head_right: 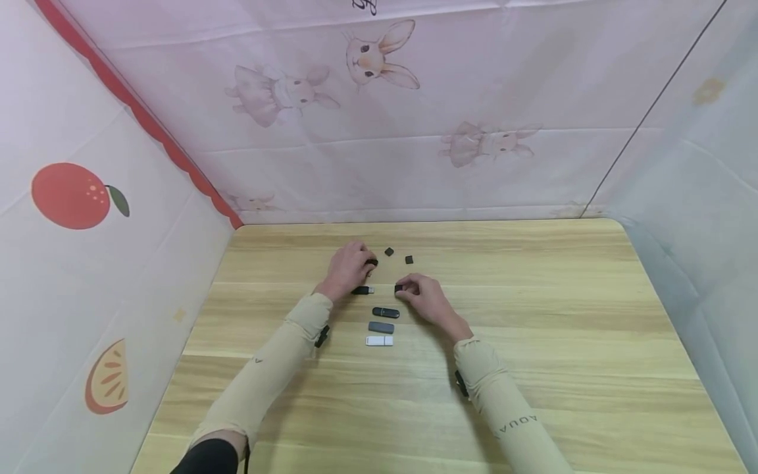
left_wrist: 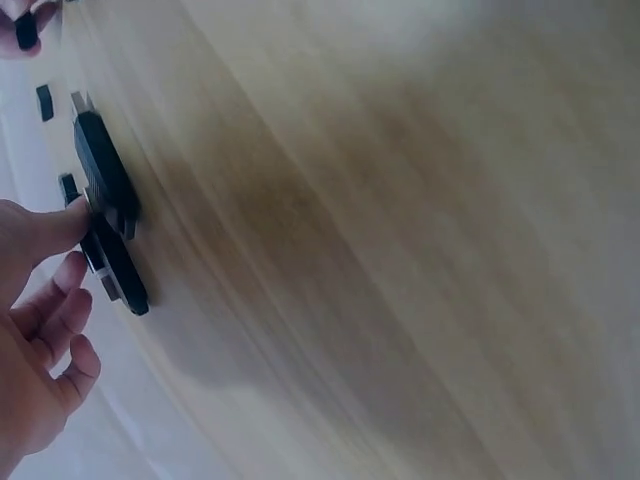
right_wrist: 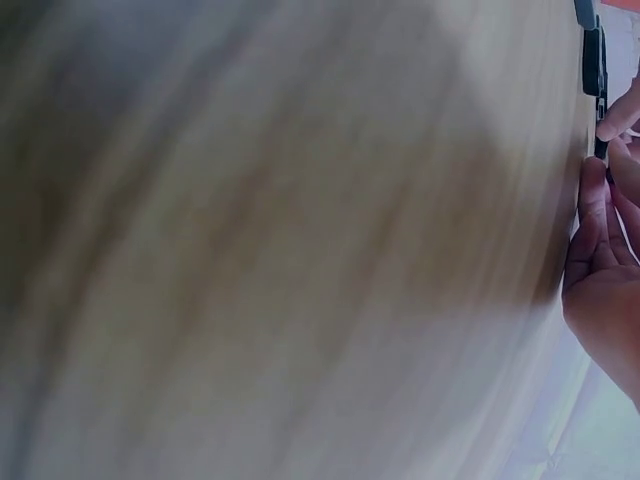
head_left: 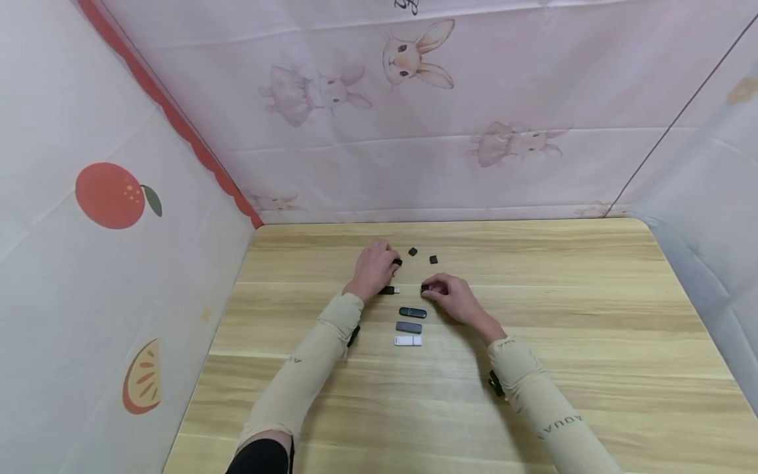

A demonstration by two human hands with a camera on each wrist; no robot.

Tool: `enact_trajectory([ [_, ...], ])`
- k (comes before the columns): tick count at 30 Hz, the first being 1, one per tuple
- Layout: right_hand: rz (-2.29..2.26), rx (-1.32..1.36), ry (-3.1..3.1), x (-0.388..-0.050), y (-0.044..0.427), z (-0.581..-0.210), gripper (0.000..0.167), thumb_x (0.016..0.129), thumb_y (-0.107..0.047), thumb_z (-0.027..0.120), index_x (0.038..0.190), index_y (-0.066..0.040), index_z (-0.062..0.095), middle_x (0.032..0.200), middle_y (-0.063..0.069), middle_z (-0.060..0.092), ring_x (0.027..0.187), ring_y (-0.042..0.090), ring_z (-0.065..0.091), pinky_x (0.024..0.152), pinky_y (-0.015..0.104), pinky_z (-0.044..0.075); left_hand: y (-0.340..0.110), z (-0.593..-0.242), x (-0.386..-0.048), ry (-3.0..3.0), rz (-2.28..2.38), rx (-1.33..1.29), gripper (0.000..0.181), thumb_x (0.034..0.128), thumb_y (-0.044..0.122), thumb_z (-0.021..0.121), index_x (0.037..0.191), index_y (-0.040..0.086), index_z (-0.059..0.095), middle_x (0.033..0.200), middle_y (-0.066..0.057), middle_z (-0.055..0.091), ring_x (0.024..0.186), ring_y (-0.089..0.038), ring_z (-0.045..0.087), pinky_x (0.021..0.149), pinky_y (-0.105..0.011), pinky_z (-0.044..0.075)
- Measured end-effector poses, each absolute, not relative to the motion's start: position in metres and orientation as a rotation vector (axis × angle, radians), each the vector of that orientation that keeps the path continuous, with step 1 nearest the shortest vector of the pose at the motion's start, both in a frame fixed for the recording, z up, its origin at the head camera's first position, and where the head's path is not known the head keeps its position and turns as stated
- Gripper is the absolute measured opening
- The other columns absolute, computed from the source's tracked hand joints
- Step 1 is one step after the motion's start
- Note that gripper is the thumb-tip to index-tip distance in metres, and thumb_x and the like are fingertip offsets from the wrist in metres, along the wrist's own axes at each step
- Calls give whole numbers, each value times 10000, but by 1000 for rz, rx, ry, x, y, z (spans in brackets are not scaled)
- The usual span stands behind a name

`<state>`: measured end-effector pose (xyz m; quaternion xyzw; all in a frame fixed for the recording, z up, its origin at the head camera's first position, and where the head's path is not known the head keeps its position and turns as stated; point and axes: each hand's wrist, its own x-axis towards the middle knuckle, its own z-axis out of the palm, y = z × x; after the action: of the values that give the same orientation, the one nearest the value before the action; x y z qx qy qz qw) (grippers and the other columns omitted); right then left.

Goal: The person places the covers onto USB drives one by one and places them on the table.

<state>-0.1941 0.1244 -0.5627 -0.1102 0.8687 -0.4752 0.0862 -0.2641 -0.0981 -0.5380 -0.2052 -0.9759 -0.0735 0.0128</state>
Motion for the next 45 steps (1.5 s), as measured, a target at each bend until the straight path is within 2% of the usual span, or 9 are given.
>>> enact_trajectory([
  [7, -1411, -334, 2591, -194, 124, -563, 247, 982, -179, 761, 1205, -75, 738, 1026, 85, 773, 890, 150, 689, 816, 259, 552, -98, -539, -256, -2958, -233, -778, 242, 1010, 94, 697, 1218, 176, 790, 1078, -67, 681, 964, -231, 636, 829, -412, 549],
  [14, -1418, -351, 2583, -194, 124, -563, 242, 974, -167, 768, 1193, -67, 744, 1011, 90, 771, 882, 145, 686, 801, 243, 540, -100, -541, -255, -2975, -340, -737, 249, 1010, 27, 649, 1168, 147, 799, 1178, -81, 718, 1092, -270, 680, 913, -456, 569],
  [19, -1426, -359, 2581, -194, 125, -563, 242, 973, -162, 769, 1193, -63, 744, 1009, 100, 774, 888, 169, 696, 806, 250, 539, -100, -543, -257, -2945, -377, -624, 200, 1012, 83, 647, 1140, 124, 796, 1151, -65, 743, 1089, -264, 689, 933, -464, 569],
  [22, -1431, -363, 2577, -195, 125, -563, 249, 971, -163, 769, 1198, -63, 741, 1011, 99, 774, 889, 169, 695, 813, 253, 544, -98, -544, -256, -2944, -375, -514, 195, 1028, 196, 670, 1164, 118, 785, 1165, -65, 739, 1107, -265, 672, 959, -468, 551],
  [28, -1449, -363, 2578, -195, 125, -565, 260, 961, -155, 777, 1197, -54, 739, 1016, 105, 777, 882, 171, 701, 809, 236, 556, -93, -544, -252, -3021, -271, -379, 354, 1010, 450, 701, 1159, 140, 787, 1249, -61, 695, 1174, -264, 598, 1018, -483, 478],
  [35, -1482, -353, 2556, -195, 124, -565, 252, 971, -176, 772, 1196, -66, 745, 1013, 101, 786, 879, 174, 708, 803, 243, 556, -92, -547, -251, -2954, -241, -369, 286, 999, 399, 734, 1121, 150, 803, 1272, -47, 719, 1208, -269, 607, 1020, -502, 461],
  [39, -1496, -322, 2538, -195, 125, -564, 263, 976, -194, 769, 1209, -76, 743, 1014, 97, 789, 873, 169, 705, 786, 234, 546, -93, -545, -249, -2894, -338, -367, 281, 1000, 380, 736, 1173, 164, 781, 1202, -27, 776, 1143, -251, 662, 991, -485, 462],
  [42, -1519, -290, 2529, -195, 126, -563, 273, 982, -197, 762, 1226, -76, 735, 1004, 105, 786, 850, 178, 699, 739, 231, 527, -94, -543, -246, -2838, -547, -366, 266, 990, 350, 754, 1184, 169, 773, 1095, -28, 816, 1010, -230, 721, 920, -458, 458],
  [45, -1557, -259, 2511, -194, 127, -563, 277, 987, -182, 754, 1239, -69, 726, 998, 120, 787, 817, 176, 699, 699, 222, 510, -97, -542, -243, -2799, -846, -348, 239, 978, 292, 773, 1170, 150, 776, 1003, -31, 818, 865, -196, 723, 835, -379, 476],
])
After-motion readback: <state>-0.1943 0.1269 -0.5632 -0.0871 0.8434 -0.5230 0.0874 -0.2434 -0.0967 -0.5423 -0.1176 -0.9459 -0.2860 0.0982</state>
